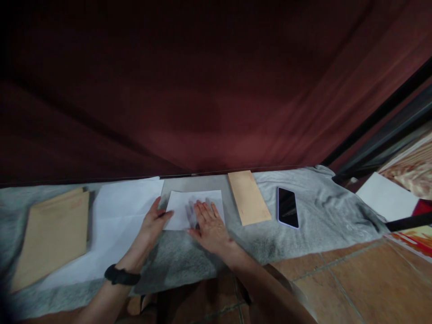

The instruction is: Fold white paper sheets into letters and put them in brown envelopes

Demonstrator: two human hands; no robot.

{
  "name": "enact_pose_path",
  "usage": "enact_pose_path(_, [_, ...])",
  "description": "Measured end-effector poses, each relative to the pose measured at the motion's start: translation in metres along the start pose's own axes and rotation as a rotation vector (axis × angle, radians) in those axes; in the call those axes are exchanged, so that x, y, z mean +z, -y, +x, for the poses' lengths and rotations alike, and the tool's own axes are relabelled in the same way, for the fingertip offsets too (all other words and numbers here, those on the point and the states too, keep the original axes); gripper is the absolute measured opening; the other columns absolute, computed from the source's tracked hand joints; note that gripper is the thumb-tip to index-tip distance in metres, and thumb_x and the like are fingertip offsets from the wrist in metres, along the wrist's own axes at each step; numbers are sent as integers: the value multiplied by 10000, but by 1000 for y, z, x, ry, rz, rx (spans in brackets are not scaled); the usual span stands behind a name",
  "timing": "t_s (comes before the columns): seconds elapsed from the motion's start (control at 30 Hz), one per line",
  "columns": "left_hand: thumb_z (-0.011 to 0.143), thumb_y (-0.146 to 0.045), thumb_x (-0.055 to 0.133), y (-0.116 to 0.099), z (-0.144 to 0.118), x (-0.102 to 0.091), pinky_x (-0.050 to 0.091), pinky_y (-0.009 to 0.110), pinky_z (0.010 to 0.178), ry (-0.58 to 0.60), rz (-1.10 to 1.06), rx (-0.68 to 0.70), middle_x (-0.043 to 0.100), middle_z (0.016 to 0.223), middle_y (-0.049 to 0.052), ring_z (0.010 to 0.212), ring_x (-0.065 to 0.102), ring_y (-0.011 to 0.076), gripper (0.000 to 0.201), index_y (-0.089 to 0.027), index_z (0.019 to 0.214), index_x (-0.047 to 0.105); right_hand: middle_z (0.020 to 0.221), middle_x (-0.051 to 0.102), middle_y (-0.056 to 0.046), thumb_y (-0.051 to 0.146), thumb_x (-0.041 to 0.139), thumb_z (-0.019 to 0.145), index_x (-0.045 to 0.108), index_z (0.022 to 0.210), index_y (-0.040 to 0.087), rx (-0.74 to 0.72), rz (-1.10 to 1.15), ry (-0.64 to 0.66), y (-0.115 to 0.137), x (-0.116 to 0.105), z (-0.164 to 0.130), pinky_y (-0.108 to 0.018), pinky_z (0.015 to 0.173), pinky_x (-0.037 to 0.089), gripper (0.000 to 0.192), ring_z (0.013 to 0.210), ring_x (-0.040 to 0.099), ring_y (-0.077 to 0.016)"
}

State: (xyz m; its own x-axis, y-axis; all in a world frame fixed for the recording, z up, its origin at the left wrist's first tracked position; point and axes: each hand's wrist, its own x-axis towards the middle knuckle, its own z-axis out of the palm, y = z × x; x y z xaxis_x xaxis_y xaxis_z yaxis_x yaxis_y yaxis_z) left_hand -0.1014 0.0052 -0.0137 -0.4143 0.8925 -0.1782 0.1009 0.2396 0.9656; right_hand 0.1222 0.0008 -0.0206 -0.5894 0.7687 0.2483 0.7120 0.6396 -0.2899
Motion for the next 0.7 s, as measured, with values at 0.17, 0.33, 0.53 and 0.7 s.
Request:
enact_pose_path(0.17, [727, -274, 764, -21, -13, 5, 543, 299, 737, 14, -157, -156, 704, 924, 22, 779, 690, 176, 804, -221, 1468, 456, 1626, 333, -126, 246, 517, 949, 335, 1568, 94, 32, 19, 62, 13, 6, 7, -459, 1259, 242, 664, 1494, 334, -266])
enact_pose_path(0.33, [917, -491, 575, -36, -15, 9, 572, 305, 681, 81, -401, -237, 723, 1096, 101, 846, 721, 197, 598, -224, 1437, 450, 1537, 493, -104, 148, 420, 953, 456, 1512, 138, 157, 282, -53, 10, -16, 21, -383, 1198, 358, 561, 1407, 473, -221])
enact_pose_path(0.53, [901, -424, 635, -30, -20, 20, 601, 351, 825, 189, -423, -339, 695, 1226, 144, 1033, 719, 227, 569, -204, 1400, 474, 1102, 762, -94, 485, 323, 1043, 618, 1352, 160, 467, 1040, -369, 7, -46, 32, -420, 975, 546, 537, 1126, 688, -268])
enact_pose_path(0.7, [745, -414, 793, -31, -29, 23, 572, 285, 749, 238, -450, -231, 721, 1224, 95, 981, 723, 225, 677, -214, 1350, 563, 948, 781, -110, 487, 360, 1018, 622, 1300, 96, 595, 1270, -383, 5, -33, 26, -418, 879, 576, 548, 1017, 725, -287])
